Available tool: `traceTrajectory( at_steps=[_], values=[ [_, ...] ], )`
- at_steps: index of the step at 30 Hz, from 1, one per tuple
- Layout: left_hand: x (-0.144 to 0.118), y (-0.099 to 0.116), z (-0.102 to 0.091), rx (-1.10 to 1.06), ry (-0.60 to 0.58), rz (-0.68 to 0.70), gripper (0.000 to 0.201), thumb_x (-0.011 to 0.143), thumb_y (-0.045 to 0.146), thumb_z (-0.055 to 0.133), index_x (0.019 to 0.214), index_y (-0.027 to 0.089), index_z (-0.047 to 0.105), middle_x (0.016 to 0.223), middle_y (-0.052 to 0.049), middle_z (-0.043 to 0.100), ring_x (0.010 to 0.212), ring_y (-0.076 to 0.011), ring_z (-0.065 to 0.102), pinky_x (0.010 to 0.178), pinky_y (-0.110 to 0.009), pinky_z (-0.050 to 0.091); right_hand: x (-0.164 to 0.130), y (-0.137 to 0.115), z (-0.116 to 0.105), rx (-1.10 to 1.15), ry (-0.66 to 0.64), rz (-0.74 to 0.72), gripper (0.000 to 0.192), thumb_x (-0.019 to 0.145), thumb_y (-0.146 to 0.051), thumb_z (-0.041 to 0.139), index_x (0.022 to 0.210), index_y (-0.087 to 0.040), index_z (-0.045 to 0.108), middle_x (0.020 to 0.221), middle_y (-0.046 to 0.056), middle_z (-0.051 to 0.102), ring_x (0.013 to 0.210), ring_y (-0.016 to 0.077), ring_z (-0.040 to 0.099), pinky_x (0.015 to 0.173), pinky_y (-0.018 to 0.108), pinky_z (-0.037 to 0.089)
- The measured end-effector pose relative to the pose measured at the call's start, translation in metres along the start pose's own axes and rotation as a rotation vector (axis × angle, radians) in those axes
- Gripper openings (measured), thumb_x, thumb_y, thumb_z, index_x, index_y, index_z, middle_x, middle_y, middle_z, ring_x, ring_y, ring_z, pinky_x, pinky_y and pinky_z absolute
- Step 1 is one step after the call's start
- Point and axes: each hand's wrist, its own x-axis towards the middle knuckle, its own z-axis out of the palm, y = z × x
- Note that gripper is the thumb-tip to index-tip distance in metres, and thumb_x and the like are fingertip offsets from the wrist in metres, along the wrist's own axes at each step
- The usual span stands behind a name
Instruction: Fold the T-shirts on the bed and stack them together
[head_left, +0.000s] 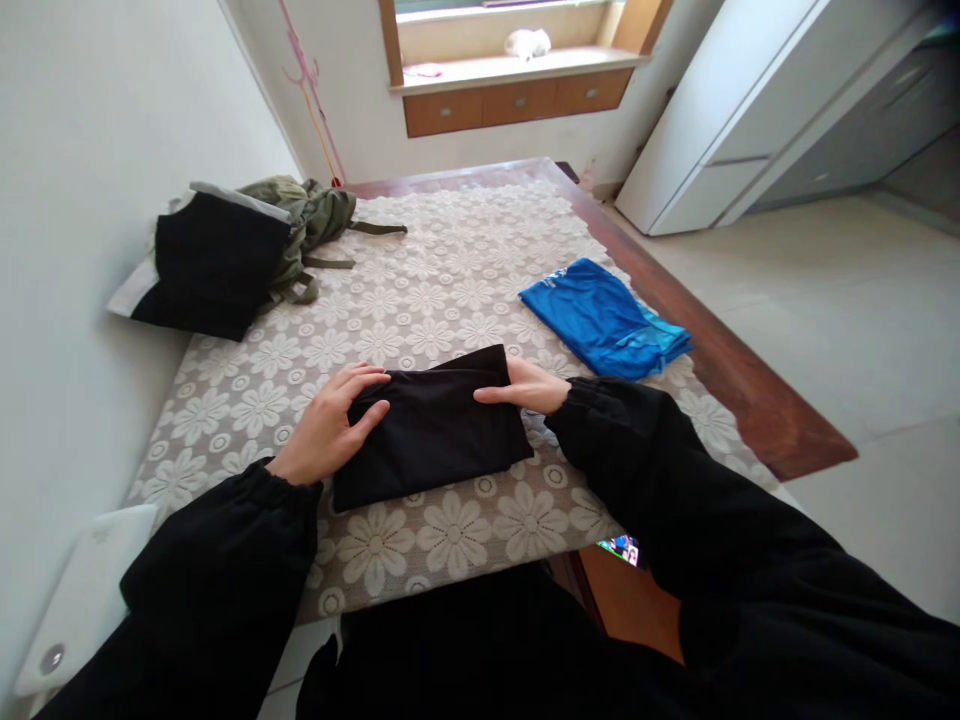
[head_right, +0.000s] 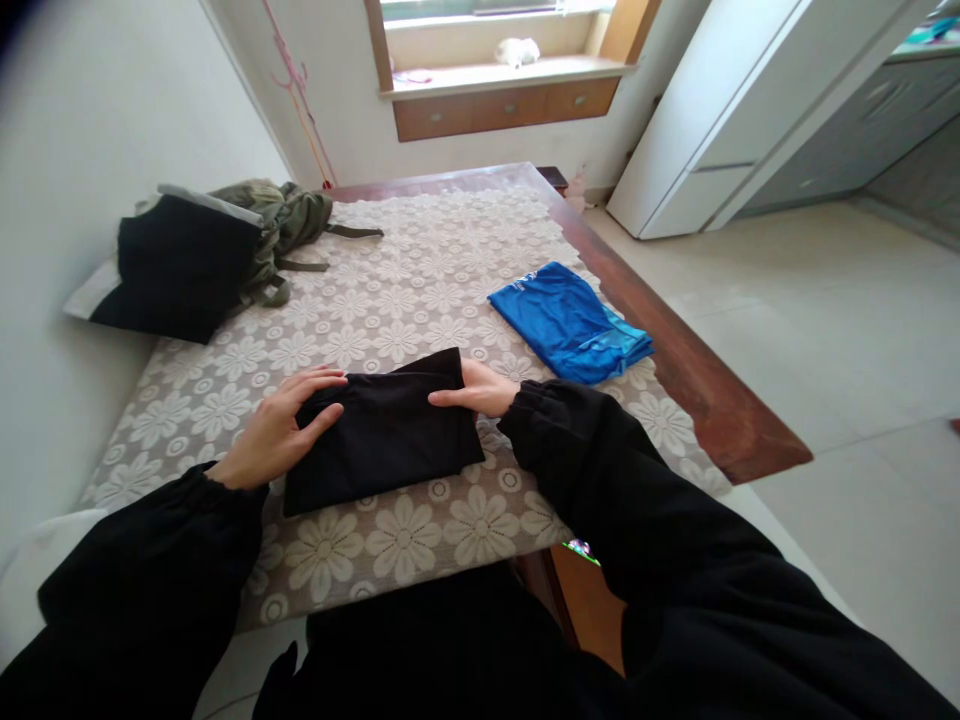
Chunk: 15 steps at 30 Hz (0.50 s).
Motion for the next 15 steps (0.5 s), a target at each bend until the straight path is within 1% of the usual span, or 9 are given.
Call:
traceTrajectory(
  at_steps=[4, 7, 8, 9, 11, 12, 13, 14, 15],
  values=[
    [-0.008, 0.001, 0.008, -0.010, -0.018, 0.047, 0.036, 0.108, 0.041, 0.057, 0.138, 0.024, 0.069, 0.152, -0.010, 0.069, 0.154, -0.0294, 0.053, 0.136, -0.056, 0.036, -0.001, 0.003, -0.003, -0.003, -0.034, 0.023, 0.059, 0.077, -0.045, 0.096, 0.124, -0.016, 0.076, 0.120, 0.007, 0.083, 0.115, 0.0300, 0.077, 0.106, 0.046, 0.061],
    [-0.013, 0.003, 0.018, 0.041, -0.048, 0.085, 0.038, 0.110, 0.040, 0.054, 0.142, 0.025, 0.067, 0.154, -0.009, 0.068, 0.158, -0.0289, 0.050, 0.138, -0.057, 0.032, -0.001, 0.004, -0.004, -0.012, -0.030, 0.043, 0.060, 0.076, -0.047, 0.097, 0.123, -0.016, 0.076, 0.117, 0.006, 0.083, 0.113, 0.0290, 0.077, 0.106, 0.045, 0.062],
    [-0.014, 0.004, 0.021, 0.074, -0.059, 0.097, 0.039, 0.110, 0.040, 0.053, 0.144, 0.025, 0.066, 0.156, -0.010, 0.067, 0.159, -0.0294, 0.048, 0.139, -0.058, 0.031, -0.001, 0.004, -0.005, -0.018, -0.027, 0.058, 0.060, 0.075, -0.048, 0.098, 0.122, -0.017, 0.076, 0.114, 0.006, 0.083, 0.109, 0.0283, 0.078, 0.103, 0.044, 0.064],
    [-0.015, 0.004, 0.024, 0.114, -0.074, 0.108, 0.042, 0.111, 0.041, 0.052, 0.146, 0.025, 0.065, 0.159, -0.010, 0.065, 0.160, -0.0301, 0.047, 0.139, -0.059, 0.029, -0.002, 0.003, -0.006, -0.027, -0.029, 0.090, 0.062, 0.074, -0.049, 0.098, 0.122, -0.017, 0.076, 0.109, 0.005, 0.083, 0.102, 0.0270, 0.079, 0.097, 0.043, 0.066],
    [-0.017, 0.004, 0.028, 0.204, -0.115, 0.133, 0.048, 0.112, 0.044, 0.047, 0.154, 0.025, 0.061, 0.166, -0.009, 0.059, 0.164, -0.0312, 0.041, 0.140, -0.061, 0.025, -0.003, 0.002, -0.010, -0.053, -0.043, 0.201, 0.071, 0.073, -0.051, 0.098, 0.130, -0.019, 0.072, 0.095, 0.002, 0.082, 0.076, 0.0222, 0.077, 0.075, 0.038, 0.069],
    [-0.017, 0.004, 0.030, 0.246, -0.142, 0.144, 0.052, 0.113, 0.045, 0.045, 0.158, 0.024, 0.058, 0.170, -0.009, 0.054, 0.166, -0.0314, 0.038, 0.140, -0.061, 0.023, -0.004, 0.001, -0.013, -0.071, -0.039, 0.264, 0.079, 0.073, -0.052, 0.098, 0.139, -0.020, 0.068, 0.087, 0.000, 0.080, 0.062, 0.0193, 0.072, 0.062, 0.036, 0.066],
    [-0.017, 0.004, 0.030, 0.283, -0.167, 0.154, 0.056, 0.114, 0.047, 0.043, 0.163, 0.024, 0.054, 0.173, -0.009, 0.050, 0.167, -0.0315, 0.034, 0.141, -0.061, 0.021, -0.006, -0.001, -0.017, -0.093, -0.016, 0.316, 0.087, 0.075, -0.053, 0.097, 0.147, -0.021, 0.061, 0.078, -0.003, 0.076, 0.050, 0.0167, 0.065, 0.051, 0.033, 0.060],
    [-0.018, 0.004, 0.031, 0.313, -0.191, 0.161, 0.059, 0.114, 0.050, 0.041, 0.166, 0.023, 0.049, 0.176, -0.008, 0.045, 0.169, -0.0316, 0.030, 0.141, -0.060, 0.019, -0.007, -0.003, -0.021, -0.122, 0.031, 0.342, 0.094, 0.076, -0.054, 0.095, 0.154, -0.022, 0.055, 0.069, -0.007, 0.071, 0.042, 0.0148, 0.058, 0.043, 0.030, 0.053],
    [-0.018, 0.005, 0.031, 0.337, -0.207, 0.165, 0.063, 0.114, 0.052, 0.040, 0.169, 0.023, 0.046, 0.179, -0.008, 0.041, 0.170, -0.0319, 0.027, 0.141, -0.060, 0.018, -0.009, -0.006, -0.024, -0.157, 0.099, 0.333, 0.097, 0.078, -0.056, 0.094, 0.158, -0.021, 0.050, 0.061, -0.010, 0.064, 0.038, 0.0133, 0.051, 0.039, 0.028, 0.046]
  ],
)
